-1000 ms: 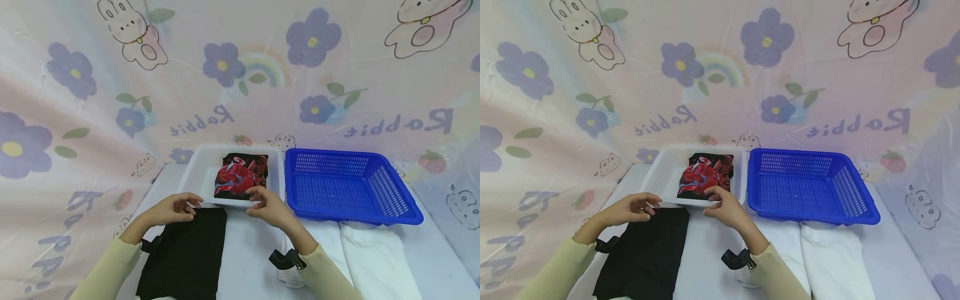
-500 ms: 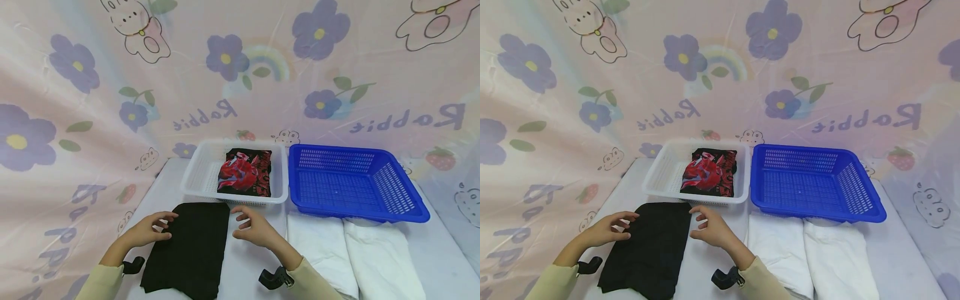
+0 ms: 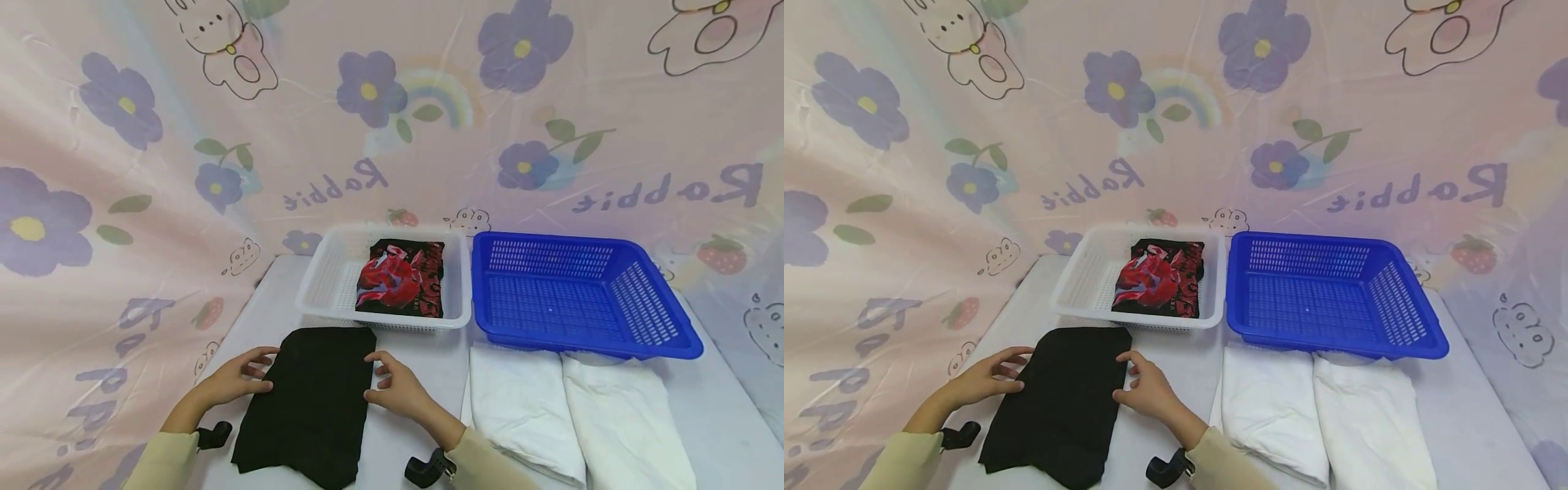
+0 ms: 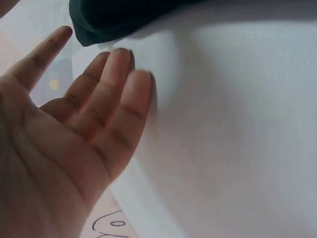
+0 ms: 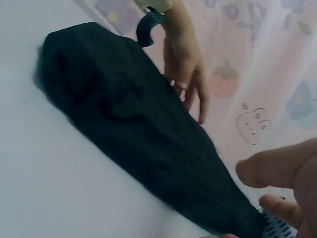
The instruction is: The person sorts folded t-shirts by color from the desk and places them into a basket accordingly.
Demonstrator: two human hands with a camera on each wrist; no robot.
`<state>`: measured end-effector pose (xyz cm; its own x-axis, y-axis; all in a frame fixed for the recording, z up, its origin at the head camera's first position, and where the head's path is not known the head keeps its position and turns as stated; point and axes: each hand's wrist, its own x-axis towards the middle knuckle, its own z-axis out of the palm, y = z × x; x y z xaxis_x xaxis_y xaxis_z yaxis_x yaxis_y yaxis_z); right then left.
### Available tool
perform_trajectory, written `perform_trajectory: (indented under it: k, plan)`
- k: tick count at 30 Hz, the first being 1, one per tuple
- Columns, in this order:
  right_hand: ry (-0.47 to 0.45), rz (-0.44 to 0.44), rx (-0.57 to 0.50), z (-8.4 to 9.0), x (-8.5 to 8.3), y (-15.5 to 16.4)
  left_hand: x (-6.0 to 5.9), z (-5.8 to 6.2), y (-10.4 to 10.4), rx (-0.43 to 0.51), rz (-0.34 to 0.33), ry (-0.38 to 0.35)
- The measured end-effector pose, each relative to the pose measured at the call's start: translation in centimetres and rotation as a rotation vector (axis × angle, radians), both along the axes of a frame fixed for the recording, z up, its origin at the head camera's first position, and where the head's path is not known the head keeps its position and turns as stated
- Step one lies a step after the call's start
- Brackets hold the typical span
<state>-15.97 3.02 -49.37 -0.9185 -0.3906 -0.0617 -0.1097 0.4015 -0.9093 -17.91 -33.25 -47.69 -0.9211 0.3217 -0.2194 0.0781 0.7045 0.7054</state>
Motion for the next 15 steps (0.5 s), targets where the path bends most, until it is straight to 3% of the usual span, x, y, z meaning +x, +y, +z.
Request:
perform_trajectory:
  k: [7,15]
  plan:
    - [0.05,-0.008,-0.013,-0.8,0.2,-0.9,-0.1,-0.4,0.1,0.033,0.025,-0.059]
    - [0.095,-0.01,0.003,-1.1,0.4,-1.9,0.1,-0.5,1.3,0.044,0.015,-0.062]
